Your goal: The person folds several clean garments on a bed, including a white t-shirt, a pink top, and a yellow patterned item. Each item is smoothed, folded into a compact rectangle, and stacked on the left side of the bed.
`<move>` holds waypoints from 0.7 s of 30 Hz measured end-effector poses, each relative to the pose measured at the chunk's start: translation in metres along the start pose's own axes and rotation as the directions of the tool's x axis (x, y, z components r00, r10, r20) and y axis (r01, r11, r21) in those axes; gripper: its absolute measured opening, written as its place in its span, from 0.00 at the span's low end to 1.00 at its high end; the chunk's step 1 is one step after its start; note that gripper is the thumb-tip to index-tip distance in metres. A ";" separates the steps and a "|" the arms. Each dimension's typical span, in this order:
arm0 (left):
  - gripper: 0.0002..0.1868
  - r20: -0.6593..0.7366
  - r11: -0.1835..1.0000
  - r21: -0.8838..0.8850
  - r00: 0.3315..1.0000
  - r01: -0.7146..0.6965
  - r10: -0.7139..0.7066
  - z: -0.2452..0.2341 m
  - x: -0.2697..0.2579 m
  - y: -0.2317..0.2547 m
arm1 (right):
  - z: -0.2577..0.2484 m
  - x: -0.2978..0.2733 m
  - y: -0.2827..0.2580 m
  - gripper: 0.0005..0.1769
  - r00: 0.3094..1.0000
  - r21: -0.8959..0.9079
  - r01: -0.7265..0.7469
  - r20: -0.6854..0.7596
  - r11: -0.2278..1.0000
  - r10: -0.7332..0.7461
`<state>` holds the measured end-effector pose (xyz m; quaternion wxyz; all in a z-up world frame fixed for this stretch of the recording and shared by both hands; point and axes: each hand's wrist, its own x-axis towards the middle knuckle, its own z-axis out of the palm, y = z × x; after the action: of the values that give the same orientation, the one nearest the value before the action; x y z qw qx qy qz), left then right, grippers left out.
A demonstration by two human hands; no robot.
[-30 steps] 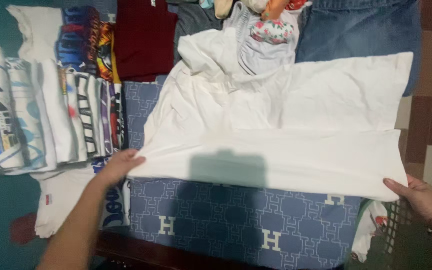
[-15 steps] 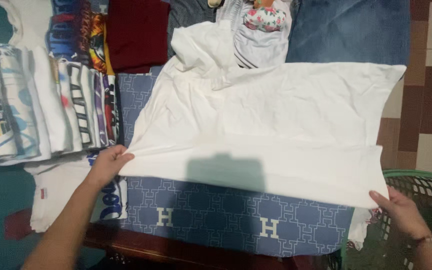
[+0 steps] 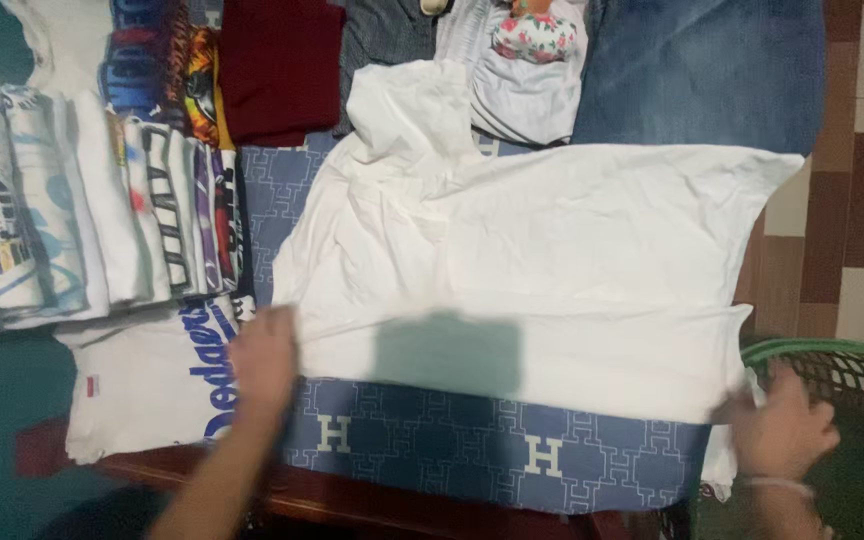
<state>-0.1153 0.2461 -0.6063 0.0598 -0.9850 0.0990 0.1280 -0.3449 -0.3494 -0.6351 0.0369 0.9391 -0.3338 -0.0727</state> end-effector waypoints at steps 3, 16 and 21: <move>0.24 0.047 0.764 -0.626 0.985 0.158 -0.166 0.035 0.010 0.086 | -0.025 -0.021 -0.105 0.12 0.971 0.469 0.240 -0.104 0.850 -0.217; 0.41 0.091 0.975 -0.138 0.978 -0.174 0.187 0.049 0.050 0.063 | 0.007 0.021 -0.100 0.41 0.909 0.240 0.360 0.130 0.902 -0.397; 0.38 -0.140 0.994 -0.095 0.988 0.053 -0.066 0.045 0.060 0.045 | 0.019 0.038 -0.056 0.35 0.998 0.137 0.058 0.029 0.989 -0.062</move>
<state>-0.0783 0.1977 -0.6692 0.0115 -0.9959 0.0677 0.0597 -0.2839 -0.3308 -0.6652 -0.0348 0.9477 -0.3101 -0.0664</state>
